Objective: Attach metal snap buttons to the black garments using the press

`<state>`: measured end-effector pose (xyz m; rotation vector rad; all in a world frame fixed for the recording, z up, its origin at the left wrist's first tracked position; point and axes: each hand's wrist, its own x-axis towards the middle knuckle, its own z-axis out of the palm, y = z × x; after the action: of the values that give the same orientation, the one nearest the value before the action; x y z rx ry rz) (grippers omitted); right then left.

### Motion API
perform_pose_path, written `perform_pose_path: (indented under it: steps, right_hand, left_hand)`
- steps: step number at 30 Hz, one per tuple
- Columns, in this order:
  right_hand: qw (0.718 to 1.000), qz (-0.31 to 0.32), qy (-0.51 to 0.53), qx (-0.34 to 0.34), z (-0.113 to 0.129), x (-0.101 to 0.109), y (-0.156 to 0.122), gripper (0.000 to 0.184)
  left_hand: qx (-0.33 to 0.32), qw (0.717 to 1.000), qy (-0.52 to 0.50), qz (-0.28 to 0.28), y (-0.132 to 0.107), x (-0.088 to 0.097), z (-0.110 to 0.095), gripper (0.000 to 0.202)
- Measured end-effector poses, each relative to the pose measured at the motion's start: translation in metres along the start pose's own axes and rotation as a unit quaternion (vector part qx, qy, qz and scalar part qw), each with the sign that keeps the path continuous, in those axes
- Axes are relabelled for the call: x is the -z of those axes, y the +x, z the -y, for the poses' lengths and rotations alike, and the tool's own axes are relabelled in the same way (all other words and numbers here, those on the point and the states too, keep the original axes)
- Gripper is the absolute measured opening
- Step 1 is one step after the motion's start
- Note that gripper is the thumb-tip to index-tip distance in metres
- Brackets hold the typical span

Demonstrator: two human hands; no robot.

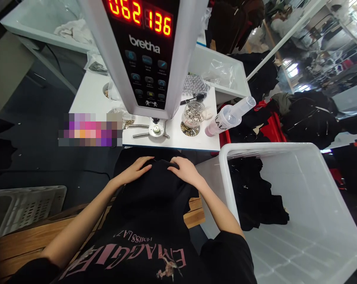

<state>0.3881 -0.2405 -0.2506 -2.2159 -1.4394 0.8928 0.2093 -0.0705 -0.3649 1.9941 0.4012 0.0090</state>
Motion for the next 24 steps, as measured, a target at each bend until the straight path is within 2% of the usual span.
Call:
perform_pose_path:
  steps: [2, 4, 6, 9, 11, 13, 15, 19, 24]
  right_hand:
    - [0.996, -0.019, 0.08, 0.032, 0.008, 0.005, -0.014, 0.016]
    - [0.991, -0.039, 0.127, 0.017, 0.015, 0.011, -0.025, 0.018]
    - [0.986, -0.064, 0.156, -0.003, 0.018, 0.015, -0.03, 0.018]
    - [0.98, -0.094, 0.177, 0.014, 0.019, 0.017, -0.024, 0.021]
    - [0.977, -0.118, 0.174, 0.029, 0.018, 0.015, -0.012, 0.024]
    - [0.973, -0.15, 0.172, 0.024, 0.018, 0.013, 0.002, 0.025]
    - [0.967, -0.18, 0.182, 0.022, 0.019, 0.012, 0.016, 0.027]
    - [0.959, -0.203, 0.191, 0.053, 0.022, 0.013, 0.037, 0.027]
    - [0.953, -0.226, 0.195, 0.051, 0.022, 0.012, 0.06, 0.027]
  left_hand:
    - [-0.001, 0.998, -0.038, 0.046, 0.006, 0.007, -0.011, 0.045]
    - [0.016, 0.995, -0.084, 0.049, 0.003, 0.016, -0.023, 0.038]
    - [0.042, 0.989, -0.139, -0.009, -0.005, 0.026, -0.038, 0.037]
    - [0.064, 0.969, -0.208, -0.12, -0.016, 0.038, -0.061, 0.04]
    - [0.069, 0.959, -0.226, -0.154, -0.016, 0.044, -0.075, 0.041]
    - [0.069, 0.96, -0.206, -0.176, -0.012, 0.05, -0.086, 0.042]
    - [0.056, 0.971, -0.14, -0.184, -0.005, 0.058, -0.095, 0.044]
    - [-0.001, 0.99, 0.004, -0.138, 0.012, 0.072, -0.106, 0.041]
    - [-0.027, 0.989, 0.017, -0.145, 0.037, 0.073, -0.101, 0.038]
